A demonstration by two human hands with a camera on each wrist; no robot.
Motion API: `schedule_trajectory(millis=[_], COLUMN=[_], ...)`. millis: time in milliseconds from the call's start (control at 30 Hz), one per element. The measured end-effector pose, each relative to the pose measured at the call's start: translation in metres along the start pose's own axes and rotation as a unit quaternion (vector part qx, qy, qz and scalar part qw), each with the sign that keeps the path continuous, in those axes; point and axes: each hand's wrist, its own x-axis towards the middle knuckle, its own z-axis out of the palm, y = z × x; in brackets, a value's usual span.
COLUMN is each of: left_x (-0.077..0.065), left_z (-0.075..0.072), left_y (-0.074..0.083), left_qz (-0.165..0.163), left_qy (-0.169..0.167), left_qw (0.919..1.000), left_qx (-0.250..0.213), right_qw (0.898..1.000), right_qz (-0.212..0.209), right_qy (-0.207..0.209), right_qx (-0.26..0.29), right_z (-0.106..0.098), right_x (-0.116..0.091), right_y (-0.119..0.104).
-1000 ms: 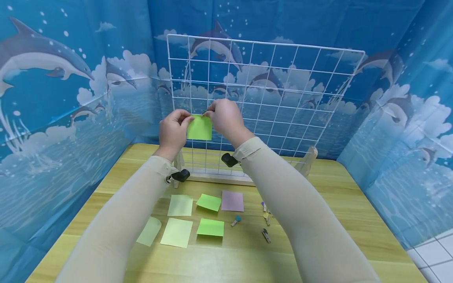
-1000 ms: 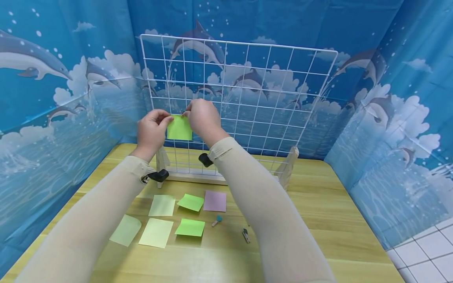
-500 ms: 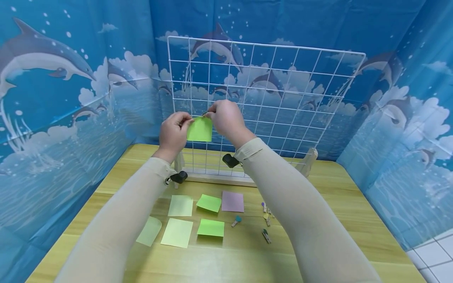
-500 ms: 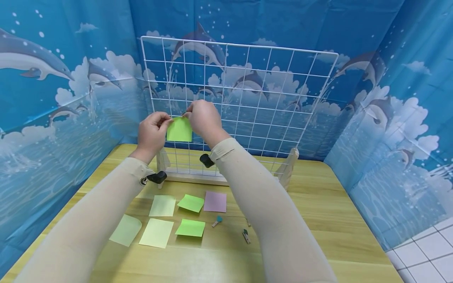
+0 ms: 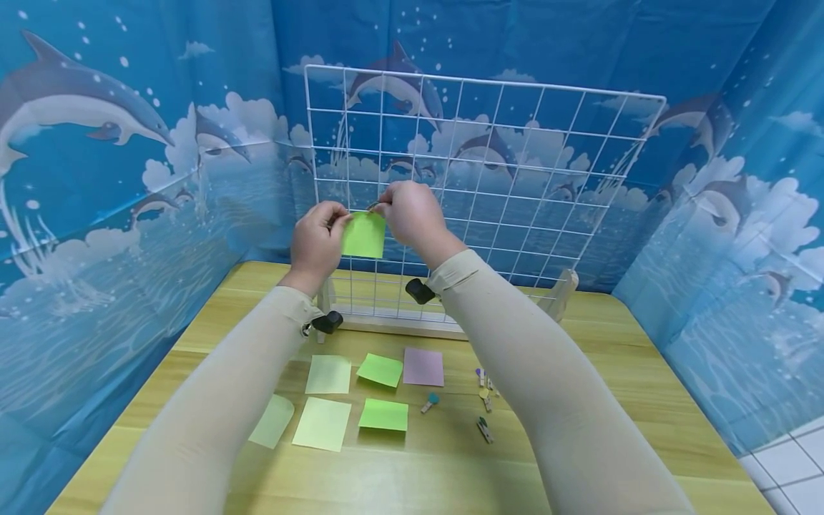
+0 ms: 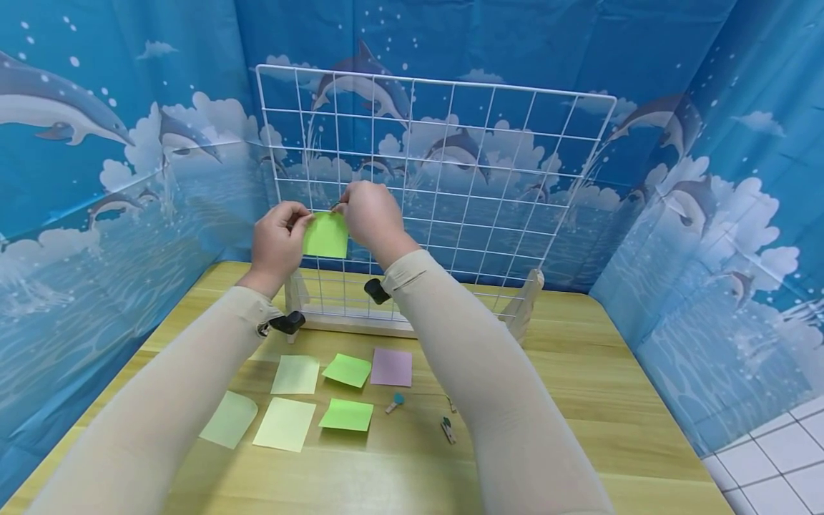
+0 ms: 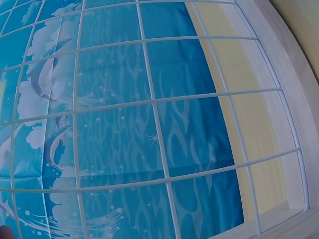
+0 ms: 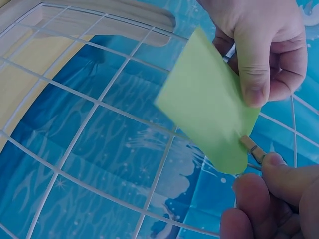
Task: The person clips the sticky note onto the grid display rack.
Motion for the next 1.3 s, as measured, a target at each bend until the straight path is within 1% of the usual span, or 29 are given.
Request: schedule_trajectory(millis=[333, 500, 600, 700, 900, 1000, 1133, 1300], left_x=[-0.002, -0.002, -0.001, 0.000, 0.001, 0.002, 0.003, 0.003], left_z=[0.004, 0.006, 0.008, 0.009, 0.009, 0.009, 0.009, 0.009], left_y=[-0.003, -0.005, -0.006, -0.005, -0.005, -0.004, -0.004, -0.003], left_qz=[0.014, 0.021, 0.019, 0.013, -0.003, -0.010, -0.019, -0.026], left_qy=[0.023, 0.039, 0.044, 0.042, 0.032, 0.030, 0.031, 0.029], left_qw=[0.9996, 0.9990, 0.9988, 0.9990, 0.9995, 0.9995, 0.9993, 0.9992], left_qx=[0.001, 0.000, 0.001, 0.002, -0.004, -0.006, -0.009, -0.007], right_qw=[1.000, 0.998, 0.998, 0.998, 0.998, 0.998, 0.996, 0.991], right_qz=[-0.018, -0.030, -0.029, -0.026, -0.011, -0.012, -0.025, -0.042], right_qy=[0.020, 0.022, 0.022, 0.029, 0.038, 0.050, 0.085, 0.129], right_qx=[-0.015, -0.042, -0.054, -0.059, -0.041, -0.031, -0.008, 0.022], right_z=[0.005, 0.002, 0.001, 0.003, 0.007, 0.010, 0.016, 0.025], right_x=[-0.001, -0.001, -0.001, -0.001, 0.000, 0.002, 0.002, 0.002], right_y=[0.002, 0.000, -0.001, -0.001, 0.000, 0.001, 0.005, 0.012])
